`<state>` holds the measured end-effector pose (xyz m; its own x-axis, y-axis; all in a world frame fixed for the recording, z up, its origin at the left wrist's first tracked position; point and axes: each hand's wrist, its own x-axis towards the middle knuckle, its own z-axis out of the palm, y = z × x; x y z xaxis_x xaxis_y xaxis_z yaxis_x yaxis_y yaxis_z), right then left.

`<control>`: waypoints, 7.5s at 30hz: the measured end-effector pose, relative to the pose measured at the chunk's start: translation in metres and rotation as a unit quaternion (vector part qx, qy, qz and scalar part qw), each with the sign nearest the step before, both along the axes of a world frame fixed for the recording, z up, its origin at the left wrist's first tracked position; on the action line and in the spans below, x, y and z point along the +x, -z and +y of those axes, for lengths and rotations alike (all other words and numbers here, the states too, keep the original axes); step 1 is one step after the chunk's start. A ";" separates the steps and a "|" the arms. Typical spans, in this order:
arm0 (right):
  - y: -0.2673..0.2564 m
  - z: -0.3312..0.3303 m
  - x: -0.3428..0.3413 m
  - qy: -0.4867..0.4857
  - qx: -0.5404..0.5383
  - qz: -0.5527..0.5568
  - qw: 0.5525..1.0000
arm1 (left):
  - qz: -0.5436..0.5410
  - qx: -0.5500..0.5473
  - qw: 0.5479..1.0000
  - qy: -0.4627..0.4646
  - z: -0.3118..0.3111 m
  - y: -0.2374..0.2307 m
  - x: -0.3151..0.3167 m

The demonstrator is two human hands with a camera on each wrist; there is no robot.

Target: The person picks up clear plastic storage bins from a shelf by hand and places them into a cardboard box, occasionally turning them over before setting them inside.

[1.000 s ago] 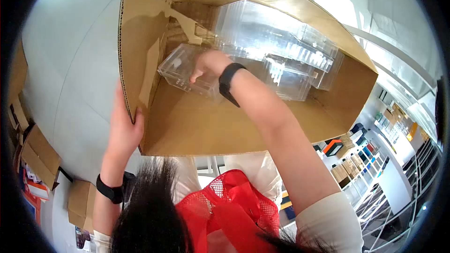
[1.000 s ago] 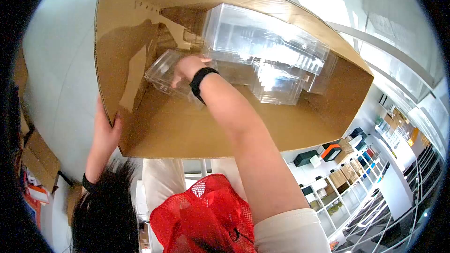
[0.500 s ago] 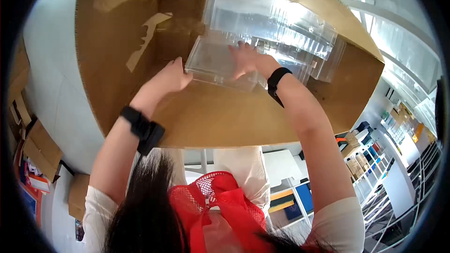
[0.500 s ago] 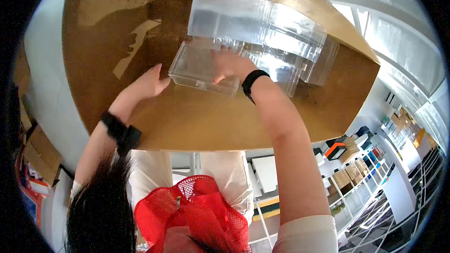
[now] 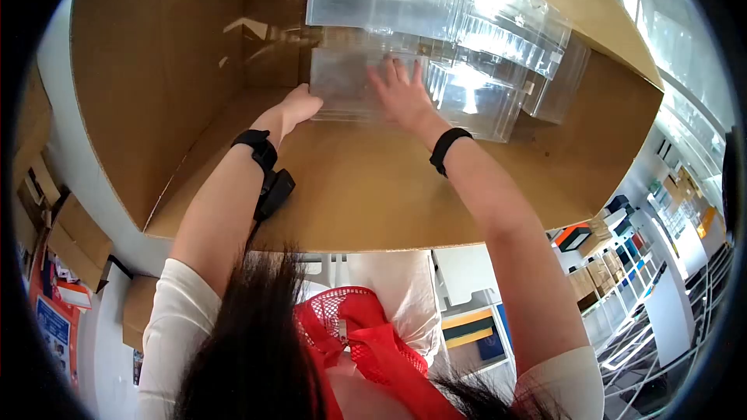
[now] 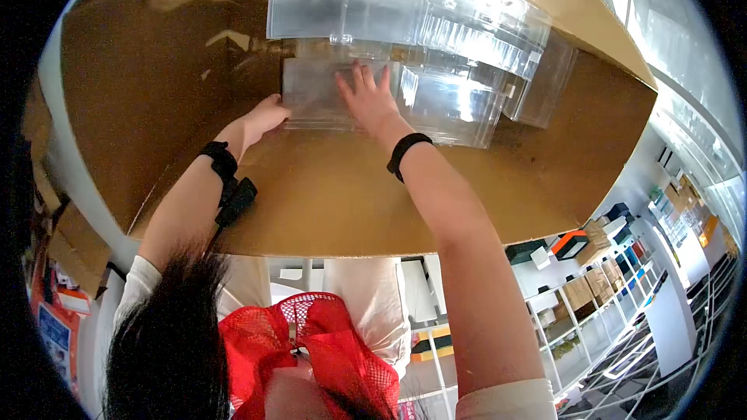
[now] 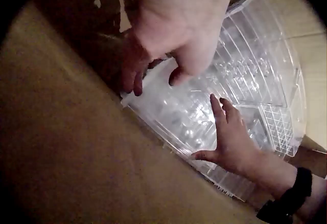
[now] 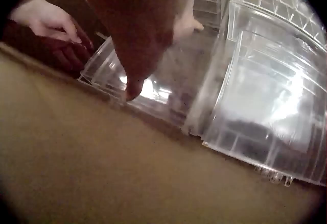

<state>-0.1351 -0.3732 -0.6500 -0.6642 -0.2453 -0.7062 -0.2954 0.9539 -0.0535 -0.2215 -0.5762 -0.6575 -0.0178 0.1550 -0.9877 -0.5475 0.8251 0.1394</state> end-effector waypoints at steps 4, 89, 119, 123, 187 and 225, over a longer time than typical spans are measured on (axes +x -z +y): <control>0.010 0.005 -0.002 0.053 -0.013 -0.066 0.996 | -0.033 0.047 0.998 -0.021 0.011 0.005 0.002; -0.682 0.407 0.461 0.425 -0.813 0.232 0.324 | 0.956 -0.098 0.117 0.252 0.392 -0.940 -0.024; -0.784 0.575 0.328 0.117 -0.938 -0.079 0.317 | 0.967 0.019 -0.041 0.249 0.442 -0.944 0.255; -0.797 0.564 0.329 -0.034 -0.915 -0.144 0.375 | 0.965 0.049 0.017 0.257 0.440 -0.911 0.308; -0.687 0.383 0.209 0.399 -0.803 -0.125 0.425 | 0.483 0.267 0.825 -0.121 0.351 -0.772 0.307; -0.193 0.085 0.025 0.748 -0.342 -0.154 0.547 | 0.285 -0.008 0.755 -0.591 -0.021 -0.390 0.147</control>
